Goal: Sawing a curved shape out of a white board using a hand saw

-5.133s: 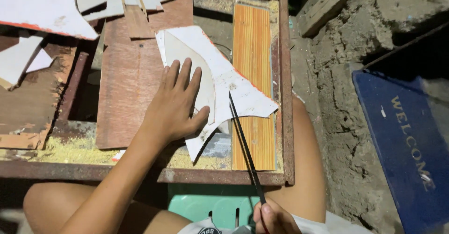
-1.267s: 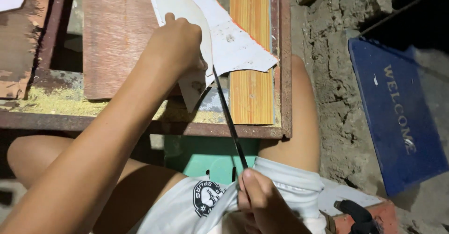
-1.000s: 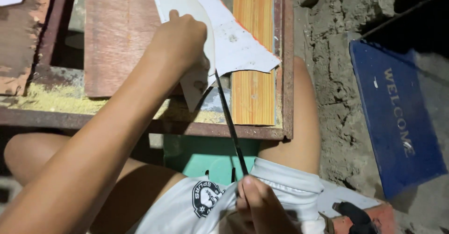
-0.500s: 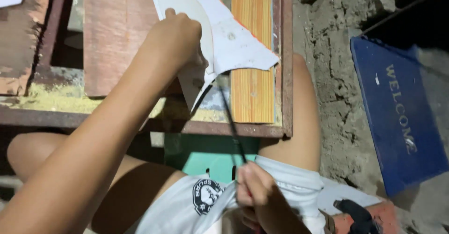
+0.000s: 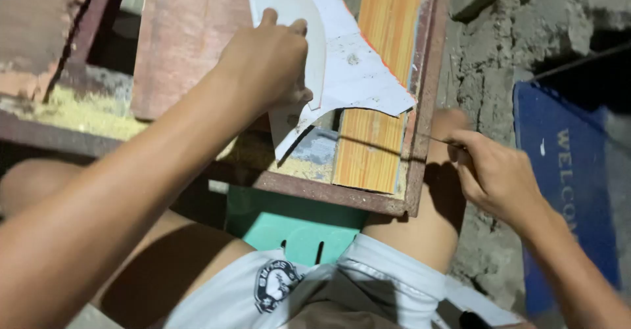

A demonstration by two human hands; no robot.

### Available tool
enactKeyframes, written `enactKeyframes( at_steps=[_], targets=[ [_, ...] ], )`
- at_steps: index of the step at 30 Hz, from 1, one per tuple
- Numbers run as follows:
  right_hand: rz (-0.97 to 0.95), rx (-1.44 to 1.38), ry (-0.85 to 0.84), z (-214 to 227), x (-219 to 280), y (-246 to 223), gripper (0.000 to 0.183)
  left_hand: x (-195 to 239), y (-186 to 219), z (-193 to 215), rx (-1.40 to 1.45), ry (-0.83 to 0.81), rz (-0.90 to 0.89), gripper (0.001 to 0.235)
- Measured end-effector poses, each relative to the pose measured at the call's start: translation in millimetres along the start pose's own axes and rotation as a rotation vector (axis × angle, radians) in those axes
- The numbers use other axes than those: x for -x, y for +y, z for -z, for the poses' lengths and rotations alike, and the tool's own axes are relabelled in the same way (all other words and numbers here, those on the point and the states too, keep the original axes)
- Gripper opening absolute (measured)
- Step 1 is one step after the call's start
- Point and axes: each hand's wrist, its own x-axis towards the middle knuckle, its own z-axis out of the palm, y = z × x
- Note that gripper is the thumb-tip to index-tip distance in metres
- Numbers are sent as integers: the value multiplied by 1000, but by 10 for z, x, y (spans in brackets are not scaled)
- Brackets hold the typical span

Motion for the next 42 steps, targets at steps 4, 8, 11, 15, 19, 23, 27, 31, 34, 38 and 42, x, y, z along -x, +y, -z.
enactKeyframes(
  at_steps=[4, 8, 11, 15, 19, 23, 27, 31, 34, 38, 42],
  targets=[
    [151, 86, -33, 47, -352, 109, 33, -216, -84, -134, -103, 44, 5, 77],
    [362, 79, 7, 23, -550, 205, 78, -327, -71, -153, -171, -39, -34, 50],
    [419, 185, 18, -43, -632, 332, 76, -310, -81, -152, -190, -59, -30, 34],
    [448, 227, 20, -54, -705, 385, 71, -335, -133, -244, -225, 25, -67, 18],
    [478, 191, 28, -58, -810, 424, 73, -345, -146, -248, -232, 30, -56, 15],
    [538, 184, 78, -113, -915, 516, 73, -335, -115, -191, -219, -17, -50, 33],
    [569, 215, 109, -111, -1003, 502, 75, -339, -125, -230, -239, -16, -58, 20],
    [569, 139, 74, -136, -1048, 512, 74, -274, -111, -160, -246, 18, -88, 37],
    [585, 129, 62, -148, -1060, 535, 66, -256, -128, -220, -235, 37, -82, 29],
    [648, 122, 118, -187, -1104, 563, 57, -233, -52, -131, -215, -1, -74, 28],
    [681, 48, 142, -177, -1194, 515, 49, -224, 38, -58, -135, -97, -4, 24]
  ],
)
